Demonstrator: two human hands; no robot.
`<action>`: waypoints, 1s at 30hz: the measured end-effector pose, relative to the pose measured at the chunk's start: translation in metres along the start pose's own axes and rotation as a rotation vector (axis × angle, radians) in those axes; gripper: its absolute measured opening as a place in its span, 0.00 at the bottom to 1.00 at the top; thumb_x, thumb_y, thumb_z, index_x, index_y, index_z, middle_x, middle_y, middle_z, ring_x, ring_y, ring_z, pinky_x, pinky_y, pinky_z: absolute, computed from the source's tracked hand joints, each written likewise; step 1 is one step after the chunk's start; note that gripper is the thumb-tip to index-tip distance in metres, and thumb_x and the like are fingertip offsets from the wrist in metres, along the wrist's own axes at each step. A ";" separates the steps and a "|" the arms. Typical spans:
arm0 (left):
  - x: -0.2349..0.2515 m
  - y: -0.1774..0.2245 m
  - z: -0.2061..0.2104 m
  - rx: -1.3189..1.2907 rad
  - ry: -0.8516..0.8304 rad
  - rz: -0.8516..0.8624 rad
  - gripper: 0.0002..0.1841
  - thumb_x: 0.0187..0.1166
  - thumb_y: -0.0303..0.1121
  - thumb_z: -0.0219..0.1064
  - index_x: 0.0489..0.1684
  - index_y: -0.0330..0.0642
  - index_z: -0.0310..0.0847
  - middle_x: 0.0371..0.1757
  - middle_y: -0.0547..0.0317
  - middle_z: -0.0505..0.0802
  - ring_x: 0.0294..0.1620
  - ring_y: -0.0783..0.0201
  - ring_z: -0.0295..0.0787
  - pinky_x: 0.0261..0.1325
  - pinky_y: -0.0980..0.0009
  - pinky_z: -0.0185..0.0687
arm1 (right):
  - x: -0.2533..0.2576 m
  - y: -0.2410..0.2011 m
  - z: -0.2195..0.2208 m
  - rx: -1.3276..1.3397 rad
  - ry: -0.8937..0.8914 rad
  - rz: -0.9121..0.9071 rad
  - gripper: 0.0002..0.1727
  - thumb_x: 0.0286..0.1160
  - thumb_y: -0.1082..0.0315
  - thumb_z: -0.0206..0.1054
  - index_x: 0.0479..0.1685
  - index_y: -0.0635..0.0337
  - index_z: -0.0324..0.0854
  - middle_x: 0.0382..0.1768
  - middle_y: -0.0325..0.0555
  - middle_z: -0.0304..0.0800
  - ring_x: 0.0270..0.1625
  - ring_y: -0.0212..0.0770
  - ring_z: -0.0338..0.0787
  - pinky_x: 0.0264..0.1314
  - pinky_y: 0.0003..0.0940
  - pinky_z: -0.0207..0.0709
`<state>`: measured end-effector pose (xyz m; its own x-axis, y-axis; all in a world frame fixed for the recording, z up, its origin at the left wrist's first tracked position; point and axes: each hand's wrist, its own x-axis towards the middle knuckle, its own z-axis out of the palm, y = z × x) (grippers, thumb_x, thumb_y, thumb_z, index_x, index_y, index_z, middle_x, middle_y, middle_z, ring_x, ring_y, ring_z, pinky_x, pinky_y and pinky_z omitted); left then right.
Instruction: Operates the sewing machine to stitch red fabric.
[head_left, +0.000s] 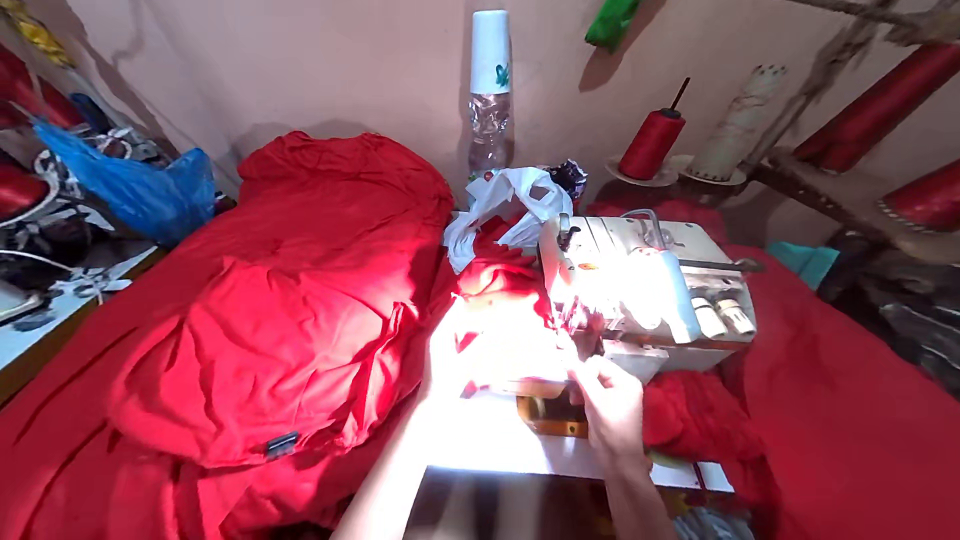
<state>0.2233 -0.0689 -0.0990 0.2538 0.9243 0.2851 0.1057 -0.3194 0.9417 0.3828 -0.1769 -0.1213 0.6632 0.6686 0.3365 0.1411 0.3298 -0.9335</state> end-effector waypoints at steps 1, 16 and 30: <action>0.008 -0.001 0.001 -0.050 -0.027 -0.057 0.29 0.73 0.31 0.73 0.72 0.23 0.75 0.62 0.45 0.91 0.60 0.72 0.88 0.67 0.75 0.82 | 0.003 -0.001 0.002 -0.012 0.007 0.007 0.19 0.66 0.75 0.68 0.08 0.49 0.73 0.10 0.23 0.75 0.12 0.18 0.73 0.16 0.15 0.70; -0.116 -0.021 0.006 -0.098 0.385 0.209 0.46 0.72 0.26 0.70 0.83 0.09 0.39 0.80 0.25 0.71 0.77 0.73 0.76 0.76 0.80 0.72 | -0.048 -0.016 0.014 -0.126 -0.176 0.026 0.17 0.76 0.64 0.68 0.16 0.56 0.81 0.13 0.26 0.79 0.16 0.16 0.78 0.21 0.14 0.75; -0.146 0.002 0.010 0.069 0.055 0.647 0.16 0.91 0.51 0.54 0.59 0.53 0.78 0.62 0.66 0.83 0.69 0.76 0.77 0.73 0.79 0.72 | -0.061 -0.018 -0.013 -0.152 0.017 -0.180 0.10 0.84 0.70 0.56 0.37 0.65 0.79 0.29 0.30 0.82 0.33 0.13 0.81 0.41 0.12 0.78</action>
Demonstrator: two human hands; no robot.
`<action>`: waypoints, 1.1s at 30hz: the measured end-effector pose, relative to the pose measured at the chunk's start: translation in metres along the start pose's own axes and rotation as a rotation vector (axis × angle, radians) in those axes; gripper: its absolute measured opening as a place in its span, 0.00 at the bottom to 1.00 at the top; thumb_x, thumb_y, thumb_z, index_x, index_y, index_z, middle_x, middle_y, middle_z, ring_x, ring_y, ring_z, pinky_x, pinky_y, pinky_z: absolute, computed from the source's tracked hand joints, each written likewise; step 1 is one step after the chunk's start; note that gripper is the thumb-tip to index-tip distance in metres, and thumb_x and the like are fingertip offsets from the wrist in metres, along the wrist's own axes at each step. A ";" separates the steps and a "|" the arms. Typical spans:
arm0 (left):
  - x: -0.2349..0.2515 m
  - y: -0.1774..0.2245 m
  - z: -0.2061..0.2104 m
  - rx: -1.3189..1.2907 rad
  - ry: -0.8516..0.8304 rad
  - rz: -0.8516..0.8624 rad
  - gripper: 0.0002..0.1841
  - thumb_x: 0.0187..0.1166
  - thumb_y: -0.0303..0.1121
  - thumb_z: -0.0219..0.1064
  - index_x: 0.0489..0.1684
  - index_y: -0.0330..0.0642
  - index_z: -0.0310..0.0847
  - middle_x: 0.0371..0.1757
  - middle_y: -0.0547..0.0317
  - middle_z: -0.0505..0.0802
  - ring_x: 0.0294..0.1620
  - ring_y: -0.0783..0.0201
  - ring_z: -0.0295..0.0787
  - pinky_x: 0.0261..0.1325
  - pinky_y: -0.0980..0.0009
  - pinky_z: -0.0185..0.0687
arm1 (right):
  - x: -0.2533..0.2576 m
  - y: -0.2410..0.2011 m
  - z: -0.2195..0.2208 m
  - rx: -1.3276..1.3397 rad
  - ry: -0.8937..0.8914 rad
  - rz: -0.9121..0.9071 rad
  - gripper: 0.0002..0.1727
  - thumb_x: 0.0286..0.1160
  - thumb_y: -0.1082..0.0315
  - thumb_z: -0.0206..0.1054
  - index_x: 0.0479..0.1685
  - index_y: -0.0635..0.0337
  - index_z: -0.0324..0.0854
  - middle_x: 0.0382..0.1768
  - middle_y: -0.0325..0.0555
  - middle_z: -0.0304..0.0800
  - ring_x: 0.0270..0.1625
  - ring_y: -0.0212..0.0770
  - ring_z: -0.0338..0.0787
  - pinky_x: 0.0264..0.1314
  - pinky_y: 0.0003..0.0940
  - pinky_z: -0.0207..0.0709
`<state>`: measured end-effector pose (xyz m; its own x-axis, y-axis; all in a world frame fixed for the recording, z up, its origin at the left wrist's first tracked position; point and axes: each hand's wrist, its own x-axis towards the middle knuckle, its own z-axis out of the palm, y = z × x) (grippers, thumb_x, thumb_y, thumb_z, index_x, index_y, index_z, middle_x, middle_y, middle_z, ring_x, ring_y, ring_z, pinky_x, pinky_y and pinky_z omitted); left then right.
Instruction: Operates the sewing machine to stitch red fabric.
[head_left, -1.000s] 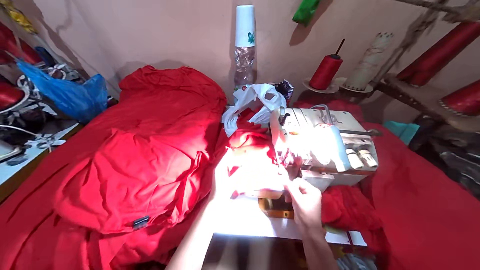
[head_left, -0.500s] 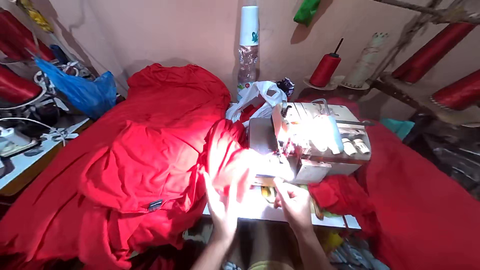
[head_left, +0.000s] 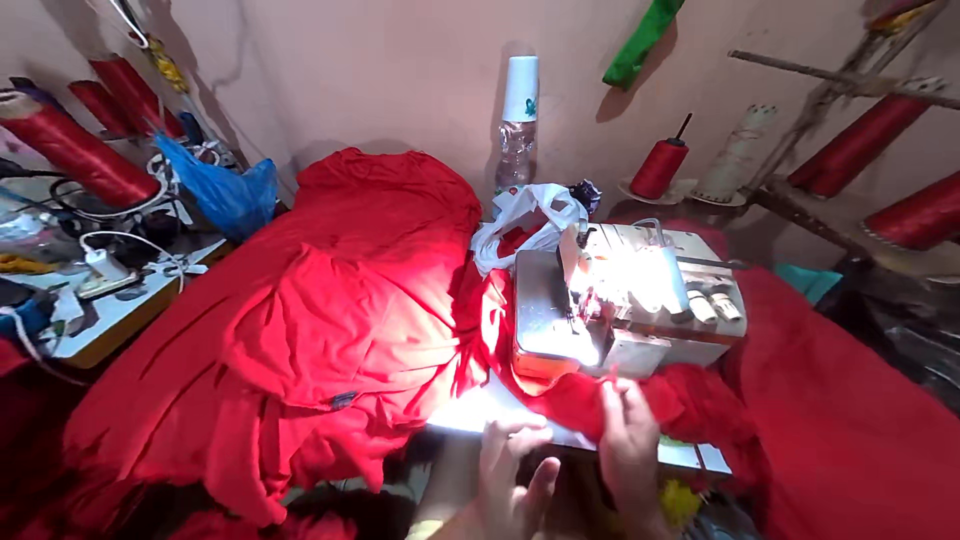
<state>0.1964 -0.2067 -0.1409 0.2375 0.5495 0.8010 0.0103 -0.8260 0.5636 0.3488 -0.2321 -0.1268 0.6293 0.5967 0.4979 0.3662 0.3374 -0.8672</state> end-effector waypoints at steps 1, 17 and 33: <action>0.020 -0.002 -0.001 0.029 -0.088 0.086 0.22 0.92 0.54 0.46 0.60 0.49 0.80 0.64 0.59 0.87 0.74 0.68 0.78 0.79 0.69 0.70 | -0.012 -0.015 0.003 0.037 -0.059 -0.081 0.11 0.85 0.67 0.58 0.35 0.58 0.82 0.29 0.25 0.84 0.34 0.11 0.82 0.40 0.10 0.78; 0.241 -0.064 -0.128 0.627 -0.177 -0.155 0.24 0.84 0.38 0.64 0.71 0.27 0.77 0.71 0.25 0.81 0.74 0.28 0.75 0.75 0.31 0.64 | 0.012 -0.051 0.014 0.443 -0.309 0.157 0.10 0.77 0.76 0.61 0.55 0.63 0.75 0.41 0.33 0.93 0.43 0.25 0.92 0.48 0.25 0.88; 0.040 0.005 -0.079 0.009 -0.114 -0.415 0.09 0.59 0.31 0.82 0.20 0.39 0.86 0.26 0.71 0.91 0.27 0.88 0.84 0.32 0.90 0.80 | -0.001 -0.043 0.054 0.298 -0.516 -0.027 0.21 0.65 0.72 0.77 0.55 0.69 0.77 0.33 0.37 0.91 0.34 0.20 0.86 0.42 0.16 0.82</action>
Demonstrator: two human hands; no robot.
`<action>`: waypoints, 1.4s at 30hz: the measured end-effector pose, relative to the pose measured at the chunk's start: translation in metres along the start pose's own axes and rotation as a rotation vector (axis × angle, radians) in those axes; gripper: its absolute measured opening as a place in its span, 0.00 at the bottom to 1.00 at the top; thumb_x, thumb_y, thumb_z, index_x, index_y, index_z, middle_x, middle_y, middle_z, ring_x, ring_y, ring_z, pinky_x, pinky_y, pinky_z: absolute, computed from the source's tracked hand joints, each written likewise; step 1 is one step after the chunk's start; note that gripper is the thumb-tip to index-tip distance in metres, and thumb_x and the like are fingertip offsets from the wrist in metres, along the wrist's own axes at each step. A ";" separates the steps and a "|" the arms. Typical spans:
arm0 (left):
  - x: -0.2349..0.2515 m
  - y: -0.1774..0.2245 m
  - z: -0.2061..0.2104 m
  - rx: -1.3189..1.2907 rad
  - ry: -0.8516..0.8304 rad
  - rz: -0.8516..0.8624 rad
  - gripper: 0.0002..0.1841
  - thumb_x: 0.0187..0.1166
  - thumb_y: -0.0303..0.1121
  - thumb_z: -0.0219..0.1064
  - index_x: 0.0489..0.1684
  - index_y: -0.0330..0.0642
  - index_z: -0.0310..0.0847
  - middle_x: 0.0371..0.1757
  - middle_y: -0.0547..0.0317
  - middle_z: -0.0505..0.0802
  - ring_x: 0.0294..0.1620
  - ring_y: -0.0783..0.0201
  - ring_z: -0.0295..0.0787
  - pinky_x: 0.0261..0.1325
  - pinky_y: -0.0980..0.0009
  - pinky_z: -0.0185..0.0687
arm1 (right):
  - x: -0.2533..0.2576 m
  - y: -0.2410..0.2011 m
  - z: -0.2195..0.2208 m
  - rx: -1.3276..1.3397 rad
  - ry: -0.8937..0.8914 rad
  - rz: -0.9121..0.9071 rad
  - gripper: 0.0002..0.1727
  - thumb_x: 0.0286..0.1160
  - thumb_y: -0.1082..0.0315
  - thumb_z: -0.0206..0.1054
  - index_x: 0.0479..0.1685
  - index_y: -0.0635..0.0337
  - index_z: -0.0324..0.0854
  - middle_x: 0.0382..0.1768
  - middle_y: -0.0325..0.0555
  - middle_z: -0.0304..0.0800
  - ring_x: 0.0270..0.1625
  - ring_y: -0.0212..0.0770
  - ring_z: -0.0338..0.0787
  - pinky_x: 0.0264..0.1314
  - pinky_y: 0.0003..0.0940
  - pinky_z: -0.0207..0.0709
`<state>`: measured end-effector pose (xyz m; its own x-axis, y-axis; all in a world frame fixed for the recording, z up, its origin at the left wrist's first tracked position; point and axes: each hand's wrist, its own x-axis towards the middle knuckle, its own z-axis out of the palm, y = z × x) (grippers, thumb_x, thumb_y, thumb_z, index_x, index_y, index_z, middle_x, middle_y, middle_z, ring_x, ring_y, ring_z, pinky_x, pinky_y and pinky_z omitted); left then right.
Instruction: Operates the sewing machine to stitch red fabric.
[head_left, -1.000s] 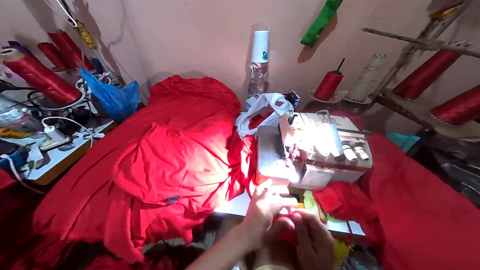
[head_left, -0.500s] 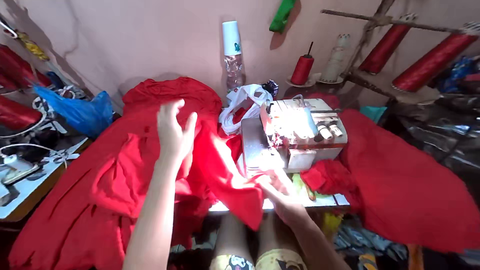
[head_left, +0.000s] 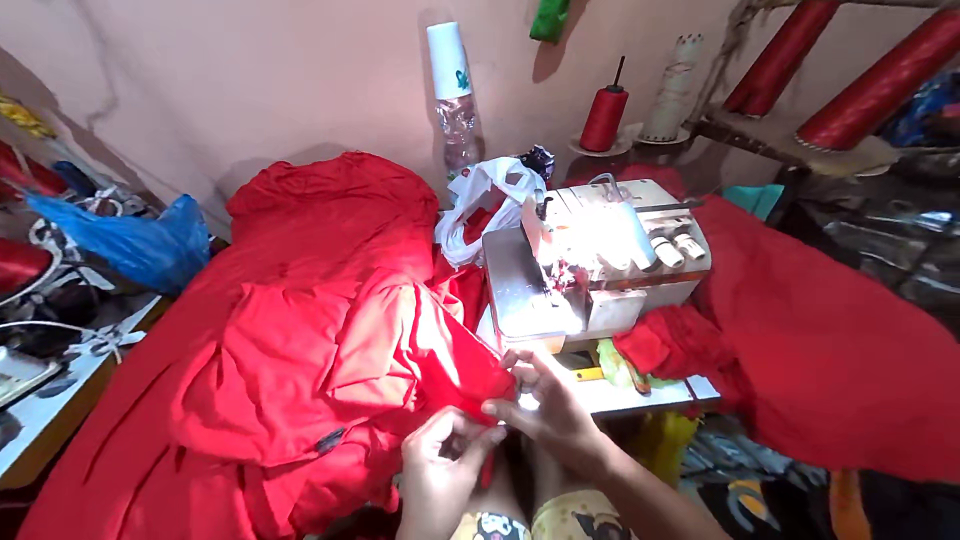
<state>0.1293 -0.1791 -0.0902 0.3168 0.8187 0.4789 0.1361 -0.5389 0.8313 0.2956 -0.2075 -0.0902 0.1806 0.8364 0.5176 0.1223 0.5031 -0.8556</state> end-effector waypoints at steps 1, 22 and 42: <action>0.002 -0.001 -0.006 -0.006 -0.007 0.005 0.09 0.60 0.32 0.81 0.21 0.41 0.85 0.26 0.72 0.91 0.28 0.88 0.84 0.32 0.90 0.80 | 0.000 -0.001 -0.001 -0.071 0.036 -0.050 0.21 0.63 0.73 0.78 0.54 0.71 0.78 0.32 0.39 0.90 0.33 0.19 0.86 0.41 0.14 0.81; 0.006 -0.007 -0.011 -0.443 0.236 -0.186 0.17 0.79 0.16 0.51 0.45 0.40 0.89 0.41 0.64 0.98 0.38 0.78 0.95 0.42 0.81 0.91 | 0.003 -0.008 -0.015 0.020 0.039 0.246 0.10 0.81 0.74 0.59 0.41 0.63 0.88 0.26 0.30 0.87 0.22 0.15 0.81 0.27 0.10 0.76; 0.001 -0.023 0.170 0.287 -0.252 0.354 0.16 0.78 0.38 0.63 0.28 0.39 0.93 0.33 0.52 0.94 0.38 0.55 0.93 0.43 0.61 0.88 | -0.068 0.018 -0.150 -0.997 0.685 0.018 0.14 0.74 0.68 0.65 0.48 0.70 0.88 0.43 0.55 0.90 0.30 0.32 0.83 0.32 0.22 0.79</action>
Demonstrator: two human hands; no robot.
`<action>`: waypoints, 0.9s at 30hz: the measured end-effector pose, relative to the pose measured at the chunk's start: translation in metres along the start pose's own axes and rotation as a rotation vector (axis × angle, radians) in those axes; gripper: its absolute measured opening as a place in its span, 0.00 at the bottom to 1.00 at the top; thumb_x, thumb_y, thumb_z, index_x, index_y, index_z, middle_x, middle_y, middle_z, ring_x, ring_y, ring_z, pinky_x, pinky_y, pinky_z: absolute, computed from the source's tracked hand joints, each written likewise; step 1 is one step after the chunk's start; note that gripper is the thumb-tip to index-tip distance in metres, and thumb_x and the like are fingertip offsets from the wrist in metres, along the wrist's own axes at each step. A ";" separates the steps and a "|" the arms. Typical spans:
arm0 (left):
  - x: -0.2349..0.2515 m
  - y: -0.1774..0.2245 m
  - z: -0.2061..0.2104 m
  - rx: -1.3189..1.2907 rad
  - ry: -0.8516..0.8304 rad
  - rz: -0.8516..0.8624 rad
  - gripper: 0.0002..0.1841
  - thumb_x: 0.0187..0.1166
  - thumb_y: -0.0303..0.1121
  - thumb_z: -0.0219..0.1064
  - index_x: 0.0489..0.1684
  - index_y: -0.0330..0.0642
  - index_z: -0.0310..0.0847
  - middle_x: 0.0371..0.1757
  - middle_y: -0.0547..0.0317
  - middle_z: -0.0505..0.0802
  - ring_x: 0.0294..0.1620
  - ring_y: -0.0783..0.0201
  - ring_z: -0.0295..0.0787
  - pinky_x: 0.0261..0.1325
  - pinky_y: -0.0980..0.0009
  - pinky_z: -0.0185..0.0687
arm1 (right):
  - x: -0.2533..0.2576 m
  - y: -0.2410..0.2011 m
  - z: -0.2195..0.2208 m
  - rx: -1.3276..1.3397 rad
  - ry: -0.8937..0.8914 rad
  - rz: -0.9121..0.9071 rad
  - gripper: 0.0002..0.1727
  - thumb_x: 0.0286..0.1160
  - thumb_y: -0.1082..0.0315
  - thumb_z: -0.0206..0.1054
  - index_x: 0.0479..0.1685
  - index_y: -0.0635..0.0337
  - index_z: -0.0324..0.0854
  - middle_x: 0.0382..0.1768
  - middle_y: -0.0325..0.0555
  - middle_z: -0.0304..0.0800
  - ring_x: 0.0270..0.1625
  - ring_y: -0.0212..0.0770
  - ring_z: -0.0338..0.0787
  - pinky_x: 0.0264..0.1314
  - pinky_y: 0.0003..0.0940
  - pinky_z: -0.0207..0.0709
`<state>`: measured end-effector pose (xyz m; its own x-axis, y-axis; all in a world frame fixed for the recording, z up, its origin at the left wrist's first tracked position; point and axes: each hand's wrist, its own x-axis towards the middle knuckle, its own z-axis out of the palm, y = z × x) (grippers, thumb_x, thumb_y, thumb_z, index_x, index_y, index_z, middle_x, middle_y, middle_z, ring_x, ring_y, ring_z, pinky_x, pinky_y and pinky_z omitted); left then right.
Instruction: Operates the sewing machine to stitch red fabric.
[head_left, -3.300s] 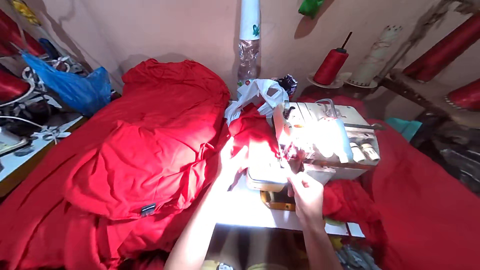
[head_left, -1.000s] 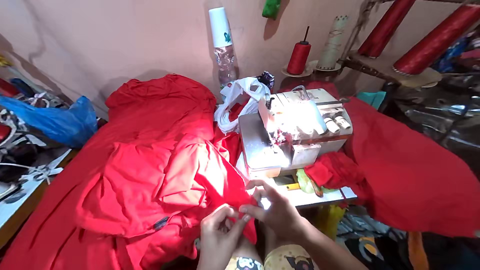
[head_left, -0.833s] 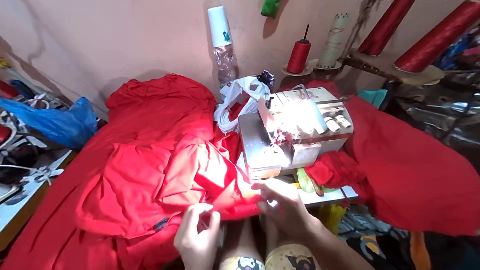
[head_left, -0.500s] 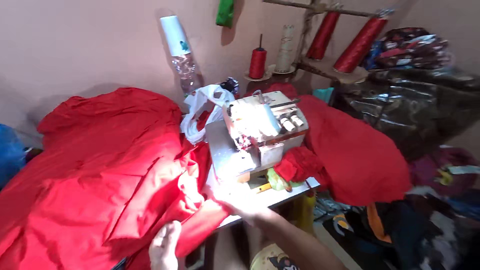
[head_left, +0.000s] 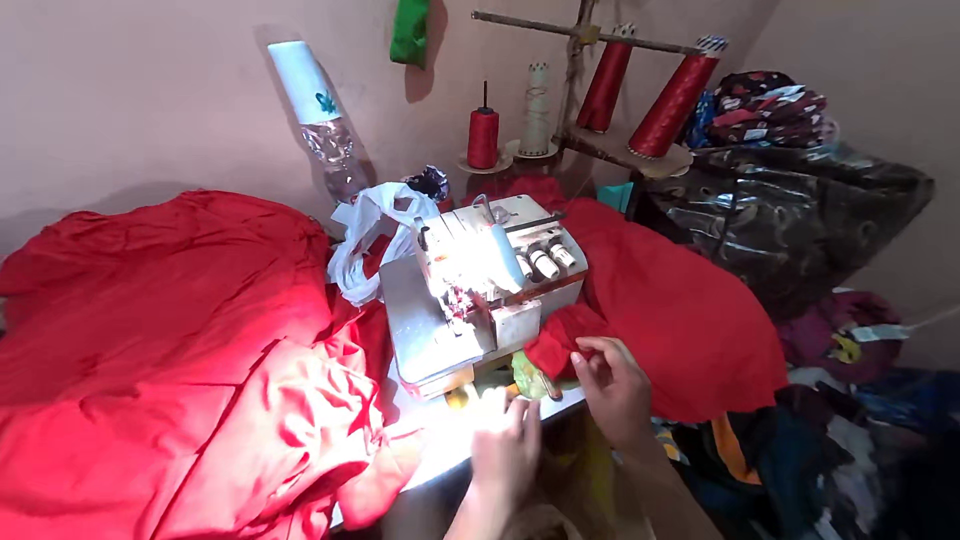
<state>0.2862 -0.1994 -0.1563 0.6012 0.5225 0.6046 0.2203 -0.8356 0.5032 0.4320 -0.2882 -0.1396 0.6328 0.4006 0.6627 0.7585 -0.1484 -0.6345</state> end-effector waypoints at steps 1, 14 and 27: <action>0.012 -0.002 0.019 0.031 -0.014 0.009 0.17 0.79 0.39 0.62 0.24 0.39 0.91 0.30 0.52 0.91 0.35 0.53 0.92 0.39 0.59 0.88 | -0.004 0.000 -0.003 0.011 0.002 0.002 0.14 0.74 0.68 0.65 0.48 0.70 0.88 0.43 0.55 0.90 0.31 0.32 0.84 0.32 0.21 0.79; 0.051 0.012 0.026 -0.736 -0.038 -0.608 0.03 0.76 0.24 0.67 0.39 0.34 0.85 0.31 0.65 0.90 0.30 0.80 0.85 0.38 0.83 0.82 | -0.039 0.013 -0.031 0.270 -0.005 0.162 0.14 0.75 0.67 0.69 0.50 0.70 0.85 0.44 0.47 0.89 0.34 0.19 0.84 0.36 0.11 0.80; -0.001 0.028 -0.025 -1.094 0.006 -0.276 0.07 0.86 0.44 0.60 0.53 0.60 0.78 0.49 0.82 0.90 0.55 0.84 0.85 0.61 0.79 0.81 | -0.015 -0.039 -0.009 0.582 -0.311 0.078 0.18 0.77 0.54 0.70 0.39 0.64 0.89 0.43 0.43 0.90 0.45 0.19 0.85 0.44 0.11 0.78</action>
<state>0.2729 -0.2193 -0.1277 0.6320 0.6696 0.3902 -0.4483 -0.0949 0.8888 0.3945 -0.2965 -0.1208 0.5418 0.6635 0.5160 0.4493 0.2902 -0.8449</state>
